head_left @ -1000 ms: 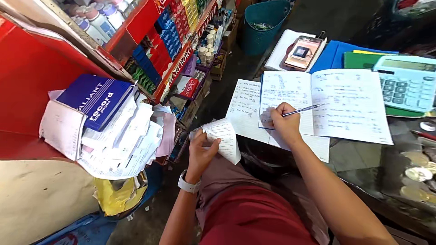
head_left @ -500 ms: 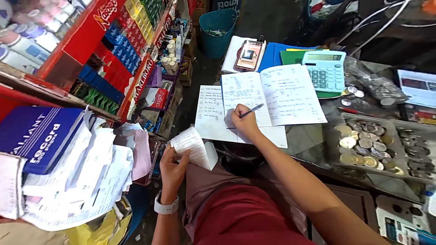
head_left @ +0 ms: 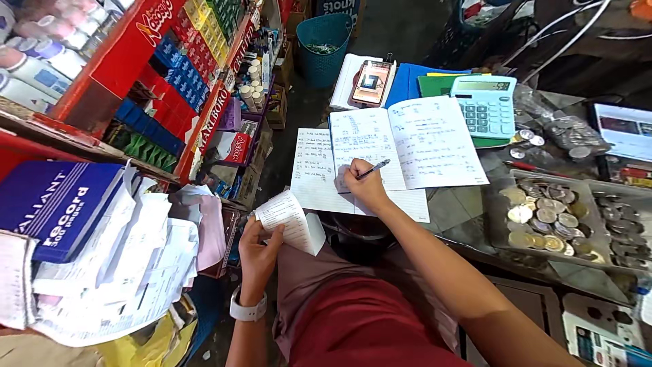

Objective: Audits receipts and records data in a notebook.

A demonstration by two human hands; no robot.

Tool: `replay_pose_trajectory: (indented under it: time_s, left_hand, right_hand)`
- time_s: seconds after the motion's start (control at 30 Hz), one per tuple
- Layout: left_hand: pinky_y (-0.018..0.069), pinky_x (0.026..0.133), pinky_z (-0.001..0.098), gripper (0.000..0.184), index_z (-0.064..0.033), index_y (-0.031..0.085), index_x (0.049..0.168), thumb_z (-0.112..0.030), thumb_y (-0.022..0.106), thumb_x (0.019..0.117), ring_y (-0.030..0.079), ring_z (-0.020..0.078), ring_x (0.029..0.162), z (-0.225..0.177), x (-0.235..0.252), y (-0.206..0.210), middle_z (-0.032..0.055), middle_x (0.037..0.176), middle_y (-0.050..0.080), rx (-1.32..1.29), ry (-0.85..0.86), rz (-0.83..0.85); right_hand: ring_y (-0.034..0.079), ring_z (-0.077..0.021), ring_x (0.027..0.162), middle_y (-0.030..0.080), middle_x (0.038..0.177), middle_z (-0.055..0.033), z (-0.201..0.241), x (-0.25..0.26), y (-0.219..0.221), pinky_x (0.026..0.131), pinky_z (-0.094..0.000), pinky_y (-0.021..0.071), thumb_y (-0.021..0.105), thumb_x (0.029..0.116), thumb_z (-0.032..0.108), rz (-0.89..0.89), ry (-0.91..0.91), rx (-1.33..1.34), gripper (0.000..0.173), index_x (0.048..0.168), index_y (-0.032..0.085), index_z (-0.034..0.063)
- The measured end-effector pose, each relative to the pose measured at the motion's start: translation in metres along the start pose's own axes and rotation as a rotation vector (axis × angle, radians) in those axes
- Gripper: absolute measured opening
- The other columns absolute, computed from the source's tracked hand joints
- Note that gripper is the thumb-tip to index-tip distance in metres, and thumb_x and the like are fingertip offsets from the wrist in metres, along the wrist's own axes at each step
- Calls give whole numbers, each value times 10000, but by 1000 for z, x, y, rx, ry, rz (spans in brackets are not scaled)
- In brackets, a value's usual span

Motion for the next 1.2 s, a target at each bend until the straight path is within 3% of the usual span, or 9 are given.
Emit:
replay_pose_trajectory:
  time_s: [0.6, 0.77, 1.0, 1.13, 1.2]
  left_hand:
    - [608, 788, 220, 127, 26, 719, 951, -60, 708, 859, 685, 56, 897, 0, 0, -2, 36, 1003, 670, 22, 7, -4]
    - [617, 802, 254, 134, 64, 716, 948, -43, 719, 866, 700, 92, 918, -1, 1, 1, 106, 1033, 693, 21, 35, -1]
    - [618, 793, 245, 136, 72, 708, 935, -48, 714, 871, 699, 91, 907, -2, 0, 8, 113, 1024, 679, 10, 4, 8]
    - [619, 783, 241, 138, 61, 712, 937, -62, 717, 874, 699, 82, 897, -3, -1, 7, 104, 1022, 682, 27, 17, 8]
    - [625, 779, 243, 135, 59, 714, 948, -52, 719, 872, 705, 80, 904, -3, -1, 6, 104, 1051, 687, 22, 25, 10]
  right_hand:
    - [376, -15, 527, 399, 600, 25, -7, 1, -2, 509, -168, 312, 591, 899, 12, -29, 11, 3, 286, 677, 423, 77]
    - [452, -101, 604, 476, 652, -73, -1, 0, -2, 574, -260, 380, 584, 887, 38, 22, -108, -163, 223, 693, 496, -29]
    - [370, 8, 567, 389, 613, 20, -6, 1, -15, 548, -156, 298, 598, 896, 51, -5, -77, -105, 307, 656, 406, 52]
    - [419, 25, 510, 401, 587, 59, -10, 0, -16, 522, -143, 384, 589, 903, 44, -20, 3, -11, 280, 688, 415, 88]
    - [397, 23, 512, 396, 583, 58, -8, -1, -16, 520, -140, 357, 591, 896, 19, -35, -13, 24, 282, 681, 419, 81]
Point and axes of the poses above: each hand's wrist, its own x-axis towards the middle knuckle, its own y-axis out of the palm, z = x × y, the point moved 8 cm from there along x, towards the middle knuckle
